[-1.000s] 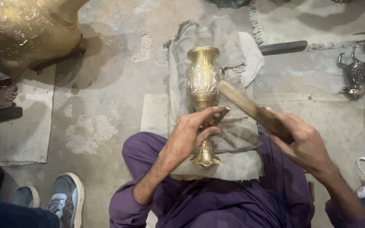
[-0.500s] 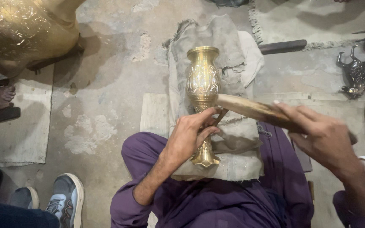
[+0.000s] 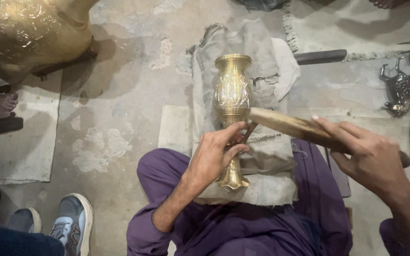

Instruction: The person sits on the floor holding a chisel-like punch against an engraved brass vase resting on a lap cushion, and repeatedly strikes the punch with a wooden mallet to shape the metal. The person repositions the vase and punch between strikes and works around the vase body.

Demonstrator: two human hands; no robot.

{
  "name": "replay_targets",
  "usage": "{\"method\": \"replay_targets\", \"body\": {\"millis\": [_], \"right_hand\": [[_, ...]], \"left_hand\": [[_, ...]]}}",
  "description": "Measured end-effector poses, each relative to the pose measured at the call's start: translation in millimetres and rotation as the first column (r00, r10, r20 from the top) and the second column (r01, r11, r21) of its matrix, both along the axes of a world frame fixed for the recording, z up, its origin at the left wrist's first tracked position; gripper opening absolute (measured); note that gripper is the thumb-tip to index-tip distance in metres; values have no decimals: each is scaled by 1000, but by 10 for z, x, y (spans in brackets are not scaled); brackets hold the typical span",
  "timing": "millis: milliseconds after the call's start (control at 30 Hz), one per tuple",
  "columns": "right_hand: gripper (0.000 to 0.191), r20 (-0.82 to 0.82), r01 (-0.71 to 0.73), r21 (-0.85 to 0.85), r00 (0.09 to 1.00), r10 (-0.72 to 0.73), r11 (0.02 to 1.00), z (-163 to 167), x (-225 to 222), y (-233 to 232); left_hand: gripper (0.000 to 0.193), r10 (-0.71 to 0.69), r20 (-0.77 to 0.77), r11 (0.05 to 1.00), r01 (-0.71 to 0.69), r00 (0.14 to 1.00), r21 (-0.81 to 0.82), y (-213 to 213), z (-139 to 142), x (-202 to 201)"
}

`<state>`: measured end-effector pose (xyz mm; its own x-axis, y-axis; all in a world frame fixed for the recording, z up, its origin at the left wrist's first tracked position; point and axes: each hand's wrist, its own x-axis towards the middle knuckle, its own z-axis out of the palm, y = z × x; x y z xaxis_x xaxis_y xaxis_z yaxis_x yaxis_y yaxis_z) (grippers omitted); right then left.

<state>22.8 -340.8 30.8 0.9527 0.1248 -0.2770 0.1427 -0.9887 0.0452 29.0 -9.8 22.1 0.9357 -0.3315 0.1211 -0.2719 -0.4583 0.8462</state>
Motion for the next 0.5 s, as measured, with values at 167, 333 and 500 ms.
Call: {"method": "replay_targets", "body": {"millis": [167, 333, 500], "right_hand": [[82, 278, -155, 471, 960, 20, 868, -28, -31, -17], [77, 155, -27, 232, 988, -10, 972, -23, -60, -45], [83, 301, -172, 510, 953, 12, 843, 36, -29, -76]], "left_hand": [[50, -23, -73, 1000, 22, 997, -21, 23, -15, -7], [50, -41, -19, 999, 40, 999, -38, 55, -31, -16], [51, -54, 23, 996, 55, 998, -66, 71, -45, -18]]}}
